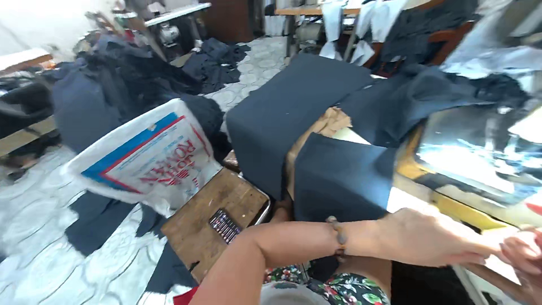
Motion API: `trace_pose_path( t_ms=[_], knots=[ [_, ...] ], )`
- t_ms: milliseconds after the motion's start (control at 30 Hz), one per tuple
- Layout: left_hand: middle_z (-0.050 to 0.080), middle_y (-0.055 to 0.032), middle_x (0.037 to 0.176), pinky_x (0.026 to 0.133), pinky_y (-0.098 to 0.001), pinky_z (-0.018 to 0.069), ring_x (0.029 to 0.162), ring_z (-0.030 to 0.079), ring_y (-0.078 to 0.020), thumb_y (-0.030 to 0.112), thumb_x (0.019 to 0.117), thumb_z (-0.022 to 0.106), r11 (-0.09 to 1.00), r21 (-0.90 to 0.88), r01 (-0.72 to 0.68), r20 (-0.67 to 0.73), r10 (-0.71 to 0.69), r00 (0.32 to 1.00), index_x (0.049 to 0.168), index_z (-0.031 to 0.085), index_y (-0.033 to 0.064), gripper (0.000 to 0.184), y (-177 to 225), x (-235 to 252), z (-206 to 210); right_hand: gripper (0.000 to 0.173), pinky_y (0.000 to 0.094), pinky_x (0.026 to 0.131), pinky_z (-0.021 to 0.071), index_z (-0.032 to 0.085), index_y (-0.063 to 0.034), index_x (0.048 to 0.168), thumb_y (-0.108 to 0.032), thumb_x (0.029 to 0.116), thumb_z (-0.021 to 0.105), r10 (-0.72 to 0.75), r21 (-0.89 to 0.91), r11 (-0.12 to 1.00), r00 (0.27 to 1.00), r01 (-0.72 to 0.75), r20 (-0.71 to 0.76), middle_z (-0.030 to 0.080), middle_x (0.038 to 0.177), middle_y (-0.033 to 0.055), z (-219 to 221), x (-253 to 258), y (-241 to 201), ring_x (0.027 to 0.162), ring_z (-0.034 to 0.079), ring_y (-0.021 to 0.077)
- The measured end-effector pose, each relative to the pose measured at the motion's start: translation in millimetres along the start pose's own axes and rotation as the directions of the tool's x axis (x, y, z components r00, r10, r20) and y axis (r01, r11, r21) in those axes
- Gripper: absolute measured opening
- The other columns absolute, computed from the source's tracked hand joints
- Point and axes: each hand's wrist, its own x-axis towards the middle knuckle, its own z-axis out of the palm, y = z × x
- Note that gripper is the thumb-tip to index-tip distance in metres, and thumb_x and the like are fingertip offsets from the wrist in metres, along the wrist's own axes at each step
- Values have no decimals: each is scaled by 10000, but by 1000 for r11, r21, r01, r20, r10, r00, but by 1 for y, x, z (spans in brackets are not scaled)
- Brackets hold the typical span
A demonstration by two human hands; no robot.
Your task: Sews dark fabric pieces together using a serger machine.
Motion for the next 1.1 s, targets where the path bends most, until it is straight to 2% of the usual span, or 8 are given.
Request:
trace_pose_path(
  t_ms=[100,233,367,633,800,933,1000,1100],
  knots=[
    [729,-113,829,686,-373,560,776,713,-228,65,931,683,997,10,-77,-50,78,996,924,764,14,95,-8,1,-3,284,103,557,462,655,-286,1128,-102,994,484,-188,-220,962,977,162,-101,611,745,-227,6,-9,8,595,532,-88],
    [729,-116,1144,841,-345,594,979,713,-214,28,959,649,981,32,-189,-11,189,982,1127,747,37,195,-21,29,-19,221,80,644,454,710,-136,1087,-144,999,508,-234,-461,863,972,207,-3,615,824,-163,7,-35,16,699,514,-129],
    [713,-75,1231,910,-363,580,1085,700,-206,77,1016,595,954,111,-278,231,247,941,1241,705,73,250,-47,56,-30,249,73,601,414,723,-85,1065,-168,1032,490,-191,-490,849,979,199,67,570,742,-103,2,-58,15,646,472,-110],
    [658,-89,1359,1018,-383,525,1233,642,-230,154,1010,612,915,152,-374,277,324,905,1329,669,112,327,-55,76,-25,253,75,604,426,713,-40,1068,-130,1038,478,-177,-472,858,979,204,102,572,719,-40,-11,-68,6,634,496,-78],
    [724,-62,1000,762,-338,577,889,701,-196,133,1001,607,885,182,-428,270,373,888,992,755,76,160,-62,85,-27,250,63,618,446,728,-38,1053,-123,1035,494,-156,-448,871,977,205,143,611,738,-56,-30,-69,-5,645,520,-98],
    [739,-37,964,757,-284,570,863,701,-151,139,1005,607,889,158,-430,250,385,888,970,783,97,185,-62,80,-32,249,342,826,582,751,-24,1100,-53,977,537,-75,-766,642,991,-39,-114,740,987,103,-71,-66,-11,888,705,153],
    [739,-31,961,752,-275,573,856,703,-141,153,1013,601,890,153,-430,266,382,885,978,786,103,195,-61,76,-31,216,557,965,530,758,-29,1127,-41,952,632,-114,-857,497,968,-137,-221,727,1157,154,-108,-63,7,1107,684,322],
    [734,-37,939,743,-289,570,851,700,-159,164,1008,607,890,191,-414,268,358,894,963,780,97,190,-61,73,-35,212,663,941,488,784,-56,1093,-144,901,772,-191,-916,362,948,-175,-257,728,1115,188,-145,-64,32,1128,649,431]
  ],
)
